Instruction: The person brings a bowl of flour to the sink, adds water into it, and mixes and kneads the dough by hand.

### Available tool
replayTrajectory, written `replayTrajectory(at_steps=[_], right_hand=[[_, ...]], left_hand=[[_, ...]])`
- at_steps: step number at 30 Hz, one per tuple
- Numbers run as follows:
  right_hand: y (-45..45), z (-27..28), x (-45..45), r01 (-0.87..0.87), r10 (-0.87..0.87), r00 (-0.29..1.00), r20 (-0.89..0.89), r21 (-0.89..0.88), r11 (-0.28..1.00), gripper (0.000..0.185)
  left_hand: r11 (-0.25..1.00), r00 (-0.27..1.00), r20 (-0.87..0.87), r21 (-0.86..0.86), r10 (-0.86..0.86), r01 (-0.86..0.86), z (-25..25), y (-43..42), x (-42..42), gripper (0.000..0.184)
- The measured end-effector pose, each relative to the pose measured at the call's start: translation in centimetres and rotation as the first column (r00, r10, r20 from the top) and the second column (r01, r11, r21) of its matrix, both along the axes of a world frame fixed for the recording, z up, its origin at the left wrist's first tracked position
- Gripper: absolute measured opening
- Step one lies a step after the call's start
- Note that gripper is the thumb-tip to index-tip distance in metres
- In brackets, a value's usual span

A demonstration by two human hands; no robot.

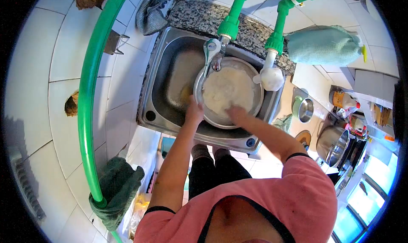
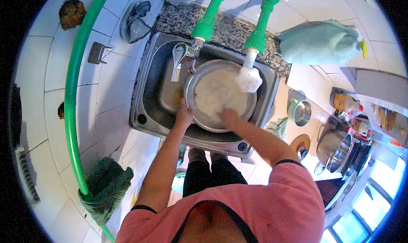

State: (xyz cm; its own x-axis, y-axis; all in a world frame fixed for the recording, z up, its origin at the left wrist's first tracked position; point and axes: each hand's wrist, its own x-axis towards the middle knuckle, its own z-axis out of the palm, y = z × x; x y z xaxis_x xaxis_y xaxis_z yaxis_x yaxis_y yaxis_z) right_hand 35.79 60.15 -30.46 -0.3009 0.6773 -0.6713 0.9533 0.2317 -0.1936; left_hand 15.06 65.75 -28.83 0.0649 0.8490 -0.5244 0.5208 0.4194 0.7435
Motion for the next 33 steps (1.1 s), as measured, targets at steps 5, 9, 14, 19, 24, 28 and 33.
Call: replayTrajectory(at_steps=[5, 9, 14, 19, 24, 28, 33], right_hand=[[8.8, -3.3, -3.5, -0.188, 0.203, 0.976, -0.084, 0.159, 0.969, 0.033], [7.9, -2.3, 4.1, 0.065, -0.062, 0.998, -0.02, 0.365, 0.929, 0.037], [0.6, -1.1, -1.6, 0.117, -0.127, 0.986, -0.11, -0.094, 0.989, 0.03], [10.4, -1.0, -2.9, -0.177, 0.205, 0.971, -0.125, 0.203, 0.963, 0.024], [4.7, 0.4, 3.3, 0.07, -0.067, 0.998, -0.02, 0.293, 0.953, 0.031], [1.3, 1.9, -3.4, 0.203, -0.232, 0.944, -0.232, -0.143, 0.969, 0.034], [11.8, -1.7, -1.7, -0.023, 0.057, 0.987, -0.15, 0.222, 0.975, 0.033]], left_hand=[[0.996, 0.994, -0.068, 0.029, -0.085, 0.087, 1.4, 0.6, -0.4, 0.037], [0.997, 0.994, -0.077, 0.001, -0.073, 0.073, 3.3, 0.5, -0.1, 0.045], [0.993, 0.987, -0.123, 0.03, -0.107, 0.112, 1.9, 0.4, 0.0, 0.042], [0.972, 0.978, -0.124, 0.147, -0.166, 0.184, -0.4, -0.4, -0.8, 0.049], [0.997, 0.996, -0.054, -0.018, -0.071, 0.07, 0.2, 0.1, -0.2, 0.045], [0.988, 0.972, -0.185, 0.029, -0.147, 0.155, 0.0, 0.0, -0.3, 0.047], [0.992, 0.993, -0.042, -0.072, -0.111, 0.108, 0.3, 0.0, -0.6, 0.051]])
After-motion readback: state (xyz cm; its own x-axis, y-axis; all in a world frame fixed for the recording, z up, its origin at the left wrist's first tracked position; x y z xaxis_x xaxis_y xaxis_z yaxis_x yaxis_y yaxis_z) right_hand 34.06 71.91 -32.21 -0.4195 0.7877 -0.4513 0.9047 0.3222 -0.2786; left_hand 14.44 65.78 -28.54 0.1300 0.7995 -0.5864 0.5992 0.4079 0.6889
